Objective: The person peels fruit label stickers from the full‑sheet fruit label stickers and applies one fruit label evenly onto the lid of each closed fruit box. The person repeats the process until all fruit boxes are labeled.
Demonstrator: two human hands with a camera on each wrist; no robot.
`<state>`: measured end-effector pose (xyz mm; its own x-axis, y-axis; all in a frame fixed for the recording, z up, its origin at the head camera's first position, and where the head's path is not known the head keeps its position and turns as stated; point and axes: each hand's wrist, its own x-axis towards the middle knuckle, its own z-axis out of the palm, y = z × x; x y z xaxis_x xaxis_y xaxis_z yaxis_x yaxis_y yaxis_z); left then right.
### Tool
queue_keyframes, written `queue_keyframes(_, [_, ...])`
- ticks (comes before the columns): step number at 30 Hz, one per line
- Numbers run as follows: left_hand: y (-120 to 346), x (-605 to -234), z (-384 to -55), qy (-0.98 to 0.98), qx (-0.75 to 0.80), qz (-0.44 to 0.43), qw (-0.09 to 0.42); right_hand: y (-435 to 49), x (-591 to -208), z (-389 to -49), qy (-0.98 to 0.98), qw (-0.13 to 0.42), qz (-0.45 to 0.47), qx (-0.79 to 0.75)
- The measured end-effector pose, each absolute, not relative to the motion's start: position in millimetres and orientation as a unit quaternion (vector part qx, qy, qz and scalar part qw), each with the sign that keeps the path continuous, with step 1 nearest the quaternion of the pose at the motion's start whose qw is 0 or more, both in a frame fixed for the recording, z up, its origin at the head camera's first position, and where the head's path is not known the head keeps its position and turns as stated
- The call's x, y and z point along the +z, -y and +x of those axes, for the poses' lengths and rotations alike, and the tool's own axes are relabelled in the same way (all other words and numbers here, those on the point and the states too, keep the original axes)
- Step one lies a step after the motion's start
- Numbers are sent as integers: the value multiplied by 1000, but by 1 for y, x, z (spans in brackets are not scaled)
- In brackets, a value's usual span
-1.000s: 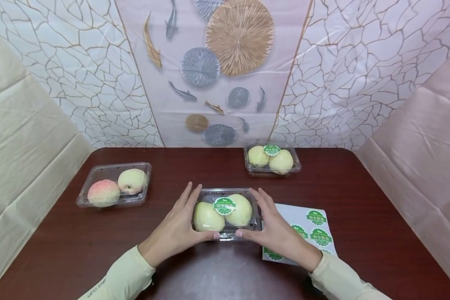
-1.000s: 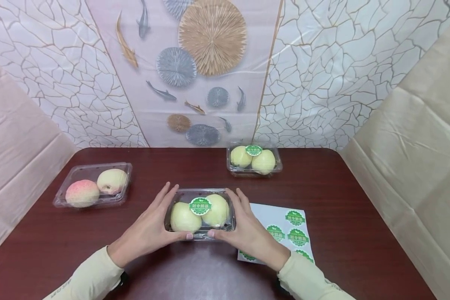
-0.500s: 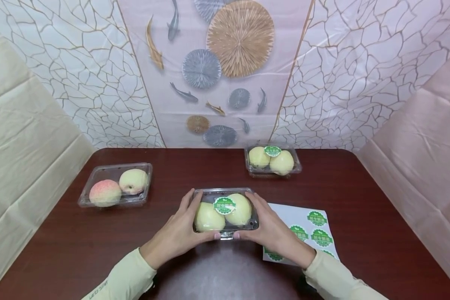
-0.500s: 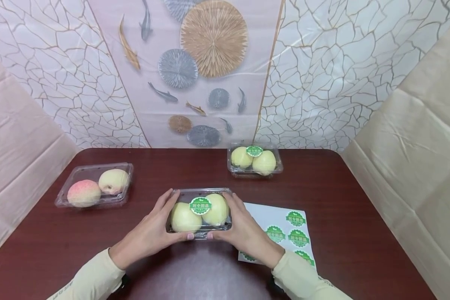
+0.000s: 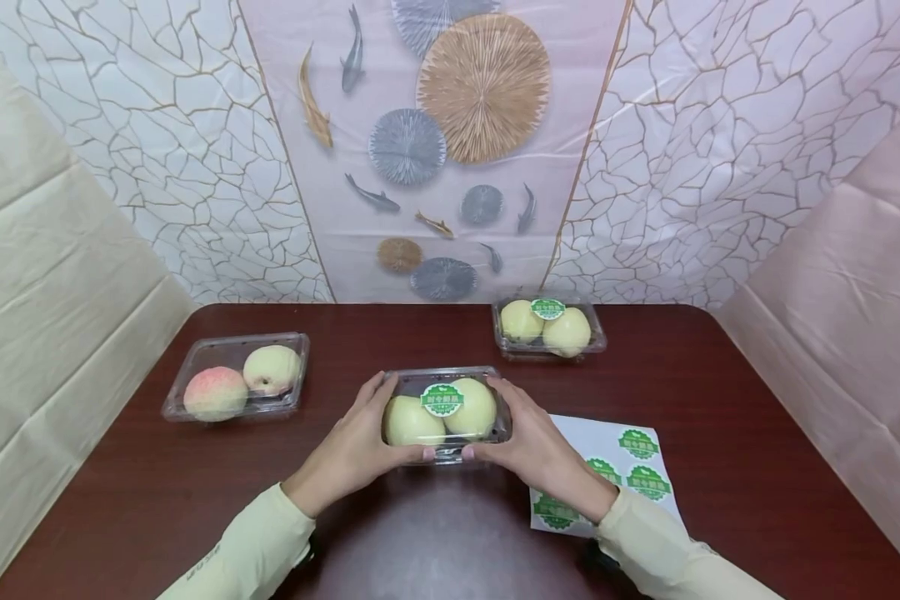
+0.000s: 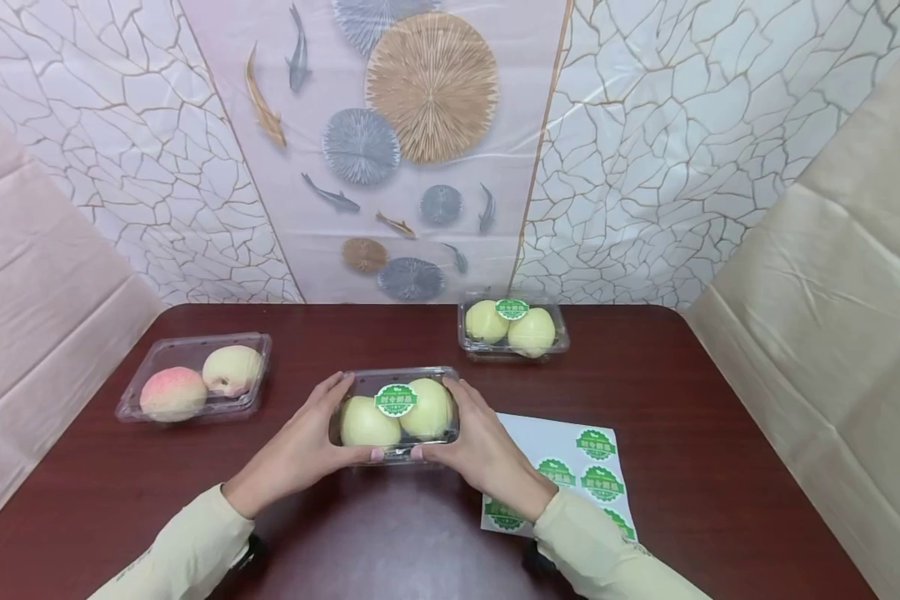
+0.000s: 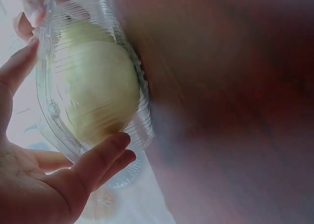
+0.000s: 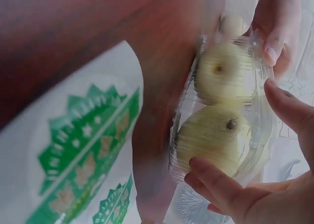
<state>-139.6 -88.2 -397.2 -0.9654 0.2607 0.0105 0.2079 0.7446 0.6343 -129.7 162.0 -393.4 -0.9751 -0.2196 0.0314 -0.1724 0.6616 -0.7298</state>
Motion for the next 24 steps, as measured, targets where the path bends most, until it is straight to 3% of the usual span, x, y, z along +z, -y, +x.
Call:
queue_keyframes(13, [93,-399,-173,-921,350,165,42,-159,-399,-154,-913,21,-109,-393])
queue_keyframes(19, [96,-398,-177,-919,351,171,59,-158,-400,-156,-917,27,-105,-385])
queue_keyframes(24, [99,-403,-179,-915,365,167,43,-155,-401,-156,-924,15,-108,-367])
